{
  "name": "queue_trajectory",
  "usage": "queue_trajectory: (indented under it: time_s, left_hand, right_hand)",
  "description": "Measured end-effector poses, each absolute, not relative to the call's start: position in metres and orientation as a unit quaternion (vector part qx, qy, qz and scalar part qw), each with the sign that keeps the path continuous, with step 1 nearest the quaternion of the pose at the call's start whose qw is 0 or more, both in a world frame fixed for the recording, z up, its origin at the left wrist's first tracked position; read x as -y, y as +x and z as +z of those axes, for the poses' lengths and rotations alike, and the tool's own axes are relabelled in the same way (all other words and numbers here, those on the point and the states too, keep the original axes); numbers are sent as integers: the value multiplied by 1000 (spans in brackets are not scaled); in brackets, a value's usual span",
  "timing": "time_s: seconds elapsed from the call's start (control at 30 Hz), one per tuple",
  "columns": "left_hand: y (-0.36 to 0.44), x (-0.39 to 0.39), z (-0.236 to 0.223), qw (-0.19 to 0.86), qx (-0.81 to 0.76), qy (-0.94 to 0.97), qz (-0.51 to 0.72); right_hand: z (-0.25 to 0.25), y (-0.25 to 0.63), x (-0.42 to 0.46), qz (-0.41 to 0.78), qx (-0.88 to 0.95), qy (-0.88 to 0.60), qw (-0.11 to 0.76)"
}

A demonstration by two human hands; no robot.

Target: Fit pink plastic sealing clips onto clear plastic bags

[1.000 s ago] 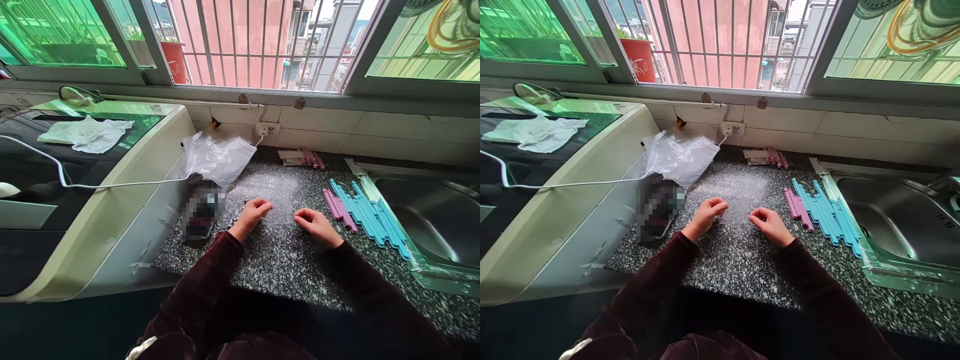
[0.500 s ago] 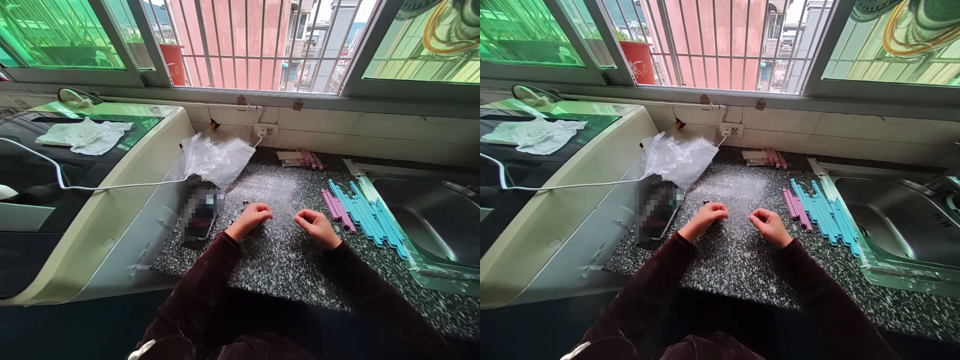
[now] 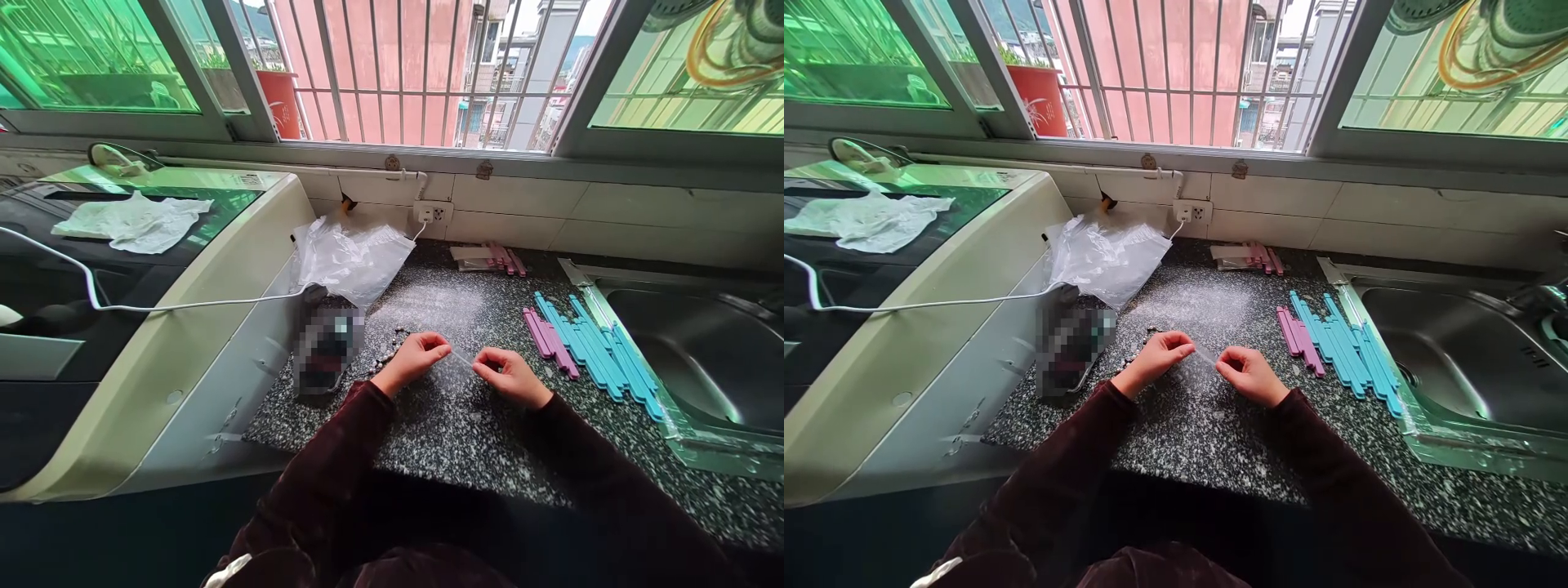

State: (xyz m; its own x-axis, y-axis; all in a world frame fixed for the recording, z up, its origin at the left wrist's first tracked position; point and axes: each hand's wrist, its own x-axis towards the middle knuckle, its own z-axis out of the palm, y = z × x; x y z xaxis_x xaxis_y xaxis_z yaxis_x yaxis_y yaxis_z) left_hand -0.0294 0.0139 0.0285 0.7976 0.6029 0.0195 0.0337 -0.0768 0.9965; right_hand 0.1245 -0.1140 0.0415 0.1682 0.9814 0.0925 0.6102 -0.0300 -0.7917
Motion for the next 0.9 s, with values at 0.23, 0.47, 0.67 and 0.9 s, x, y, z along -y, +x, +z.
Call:
queue_trajectory:
  time_s: [0.23, 0.47, 0.67, 0.9]
  left_hand:
    - [-27, -11, 27, 633, -237, 705, 217]
    - [-23, -5, 22, 630, -232, 704, 232]
    - [-22, -4, 20, 621, -227, 713, 233]
    - [-23, -3, 24, 605, -218, 734, 216]
  right_hand:
    - [39, 122, 113, 224, 542, -690, 425]
    - [33, 115, 110, 255, 523, -683, 442]
    - [33, 116, 110, 244, 531, -686, 434]
    - [34, 115, 110, 240, 547, -682, 423]
